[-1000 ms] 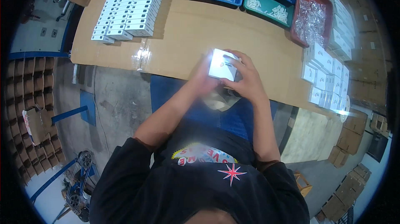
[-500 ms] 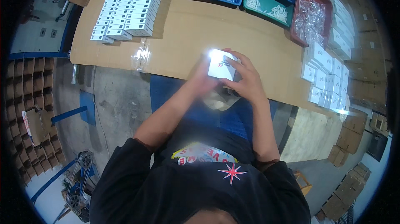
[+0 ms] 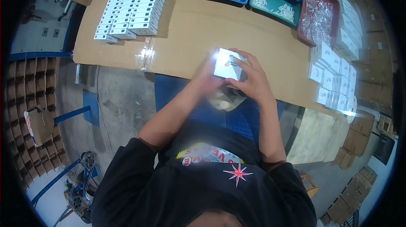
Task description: The recorder is assembling and filling small white boxes with components from trays and stacking them.
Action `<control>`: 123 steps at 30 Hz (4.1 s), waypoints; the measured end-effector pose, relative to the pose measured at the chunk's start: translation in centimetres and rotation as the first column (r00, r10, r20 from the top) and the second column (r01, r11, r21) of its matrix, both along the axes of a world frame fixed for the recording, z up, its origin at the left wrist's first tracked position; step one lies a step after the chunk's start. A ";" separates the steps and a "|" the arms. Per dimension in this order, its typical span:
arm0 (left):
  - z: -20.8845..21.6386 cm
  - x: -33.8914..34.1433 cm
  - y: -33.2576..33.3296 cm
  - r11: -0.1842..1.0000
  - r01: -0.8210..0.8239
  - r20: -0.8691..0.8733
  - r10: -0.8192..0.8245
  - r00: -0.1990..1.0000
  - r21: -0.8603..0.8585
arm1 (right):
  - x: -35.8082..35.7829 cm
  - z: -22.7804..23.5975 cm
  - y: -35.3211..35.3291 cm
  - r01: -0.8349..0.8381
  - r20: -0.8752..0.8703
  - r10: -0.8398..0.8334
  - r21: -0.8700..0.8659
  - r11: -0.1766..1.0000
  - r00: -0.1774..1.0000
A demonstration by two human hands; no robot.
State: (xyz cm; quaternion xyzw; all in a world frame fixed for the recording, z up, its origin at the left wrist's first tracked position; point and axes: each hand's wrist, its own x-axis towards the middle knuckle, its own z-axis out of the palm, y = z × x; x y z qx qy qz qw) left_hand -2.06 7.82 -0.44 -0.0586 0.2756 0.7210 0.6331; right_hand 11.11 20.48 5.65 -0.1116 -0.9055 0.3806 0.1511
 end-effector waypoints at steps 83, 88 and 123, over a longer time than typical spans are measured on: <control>3.5 0.8 -1.1 0.997 -0.075 -0.620 0.060 0.782 0.002 | 0.3 -2.0 -1.9 0.128 0.087 -0.206 -0.972 0.199 0.975; 2.4 0.7 -1.2 0.996 -0.058 -0.629 0.003 0.778 -0.067 | 0.9 -3.8 -1.6 0.131 0.108 -0.088 -0.935 0.330 0.990; 2.9 0.8 -4.5 0.939 -0.322 -0.909 0.233 0.347 0.118 | -3.1 -2.3 -2.8 0.281 0.018 -0.319 -0.526 0.803 0.948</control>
